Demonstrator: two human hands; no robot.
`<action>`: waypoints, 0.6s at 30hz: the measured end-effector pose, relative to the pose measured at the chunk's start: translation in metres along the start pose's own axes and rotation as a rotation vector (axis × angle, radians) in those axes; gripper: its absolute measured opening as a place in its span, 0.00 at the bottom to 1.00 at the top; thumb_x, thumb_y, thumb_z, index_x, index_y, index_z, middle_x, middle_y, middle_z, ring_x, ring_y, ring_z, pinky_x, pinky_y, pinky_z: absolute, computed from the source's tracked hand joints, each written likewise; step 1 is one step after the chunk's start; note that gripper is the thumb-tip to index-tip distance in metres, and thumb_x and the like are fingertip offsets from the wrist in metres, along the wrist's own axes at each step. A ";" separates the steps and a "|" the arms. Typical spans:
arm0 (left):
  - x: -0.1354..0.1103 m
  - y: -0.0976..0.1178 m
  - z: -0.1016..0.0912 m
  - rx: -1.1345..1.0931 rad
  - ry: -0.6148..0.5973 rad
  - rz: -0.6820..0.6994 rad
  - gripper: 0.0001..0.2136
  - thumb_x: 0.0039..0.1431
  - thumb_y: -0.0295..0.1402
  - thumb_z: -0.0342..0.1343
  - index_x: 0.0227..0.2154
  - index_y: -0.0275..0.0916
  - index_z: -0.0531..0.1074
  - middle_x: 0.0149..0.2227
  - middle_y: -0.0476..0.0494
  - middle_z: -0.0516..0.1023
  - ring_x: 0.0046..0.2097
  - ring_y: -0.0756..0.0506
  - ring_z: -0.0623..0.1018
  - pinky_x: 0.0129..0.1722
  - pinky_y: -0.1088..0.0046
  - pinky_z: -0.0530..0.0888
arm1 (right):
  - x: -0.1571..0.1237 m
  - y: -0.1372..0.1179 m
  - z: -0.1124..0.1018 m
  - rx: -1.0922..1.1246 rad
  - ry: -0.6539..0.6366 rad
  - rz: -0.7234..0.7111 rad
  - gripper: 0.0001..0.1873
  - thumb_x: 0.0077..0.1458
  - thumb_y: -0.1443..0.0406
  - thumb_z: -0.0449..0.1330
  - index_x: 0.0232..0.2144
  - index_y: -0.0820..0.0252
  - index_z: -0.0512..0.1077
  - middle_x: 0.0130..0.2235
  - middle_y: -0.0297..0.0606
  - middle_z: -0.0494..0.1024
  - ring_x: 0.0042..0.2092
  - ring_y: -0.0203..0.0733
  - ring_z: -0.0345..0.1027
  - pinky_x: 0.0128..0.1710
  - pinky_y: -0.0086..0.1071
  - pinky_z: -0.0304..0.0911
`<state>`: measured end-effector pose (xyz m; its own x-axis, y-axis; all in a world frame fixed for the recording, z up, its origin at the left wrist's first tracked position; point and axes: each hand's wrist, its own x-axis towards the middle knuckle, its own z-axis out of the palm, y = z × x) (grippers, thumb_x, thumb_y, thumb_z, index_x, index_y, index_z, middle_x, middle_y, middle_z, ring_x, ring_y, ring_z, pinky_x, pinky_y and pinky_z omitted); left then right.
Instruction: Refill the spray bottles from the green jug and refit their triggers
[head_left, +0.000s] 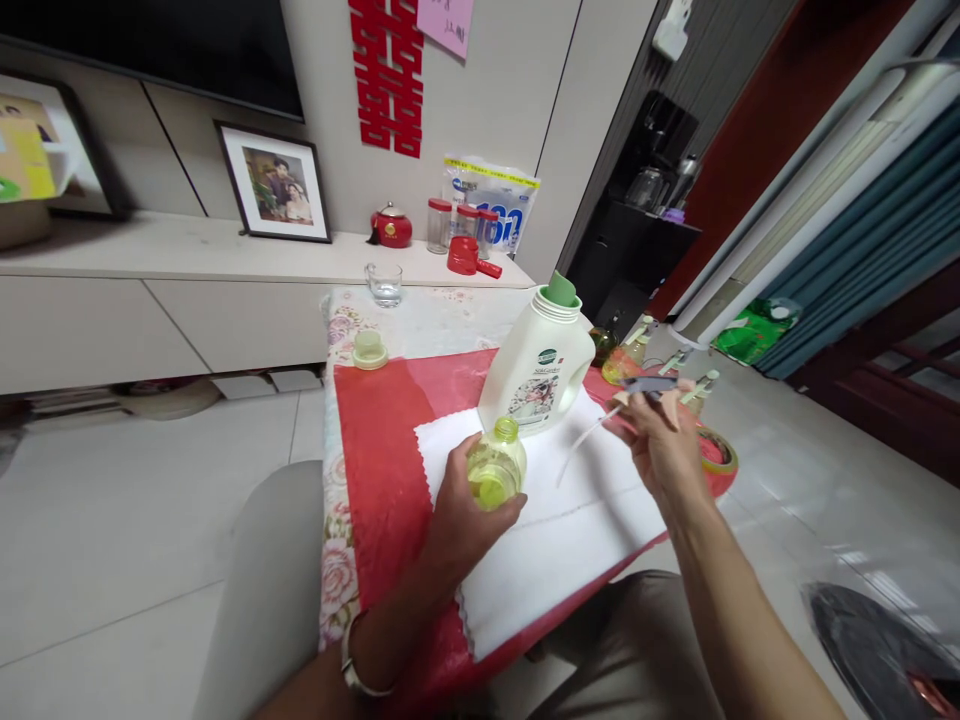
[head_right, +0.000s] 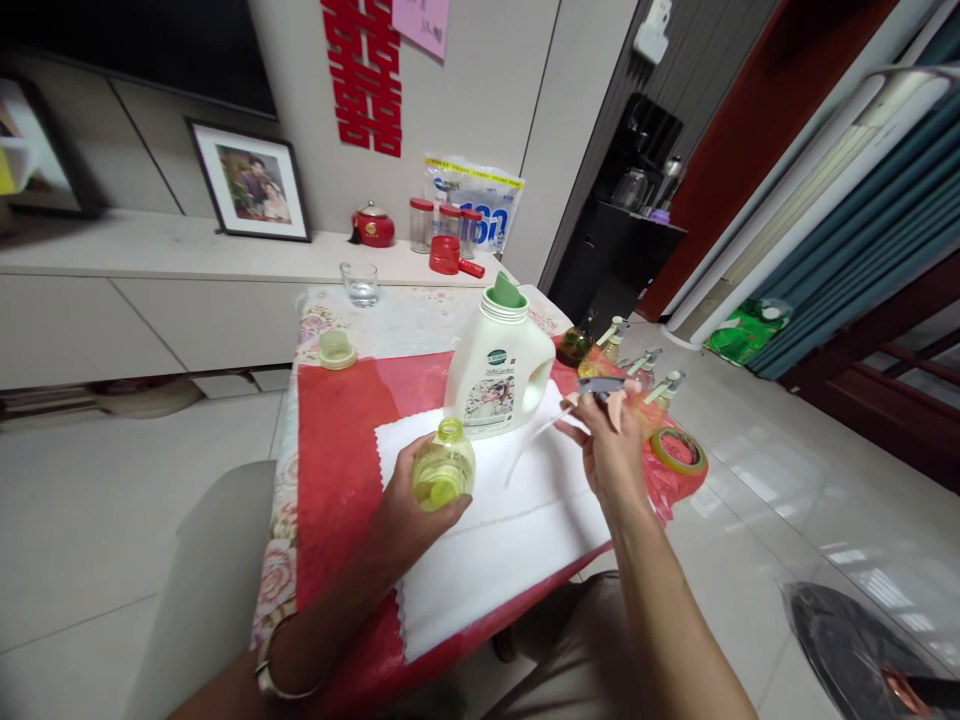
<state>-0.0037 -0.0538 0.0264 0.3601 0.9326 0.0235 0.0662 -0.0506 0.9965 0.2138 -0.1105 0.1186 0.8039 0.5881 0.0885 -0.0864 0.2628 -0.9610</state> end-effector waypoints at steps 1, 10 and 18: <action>0.001 0.000 -0.001 0.007 0.029 0.014 0.39 0.42 0.35 0.66 0.59 0.40 0.59 0.56 0.36 0.71 0.56 0.35 0.74 0.56 0.53 0.73 | -0.002 0.011 -0.002 -0.007 -0.008 0.050 0.24 0.36 0.58 0.77 0.33 0.61 0.72 0.35 0.36 0.77 0.38 0.40 0.75 0.29 0.30 0.77; 0.010 -0.003 -0.007 0.051 0.241 0.135 0.36 0.43 0.36 0.67 0.58 0.40 0.61 0.55 0.37 0.72 0.58 0.35 0.74 0.57 0.53 0.74 | -0.015 0.084 -0.001 -0.022 0.047 0.236 0.23 0.37 0.57 0.75 0.34 0.60 0.72 0.34 0.36 0.79 0.36 0.39 0.76 0.29 0.28 0.76; 0.010 -0.004 -0.010 0.107 0.256 0.155 0.37 0.44 0.36 0.66 0.59 0.40 0.60 0.56 0.36 0.71 0.58 0.35 0.74 0.58 0.53 0.73 | -0.030 0.101 0.000 -0.120 -0.024 0.263 0.25 0.35 0.57 0.75 0.35 0.61 0.74 0.38 0.39 0.80 0.40 0.42 0.76 0.37 0.32 0.76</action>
<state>-0.0098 -0.0403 0.0235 0.1281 0.9698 0.2076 0.1314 -0.2240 0.9657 0.1810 -0.1015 0.0191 0.7486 0.6427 -0.1629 -0.2185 0.0072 -0.9758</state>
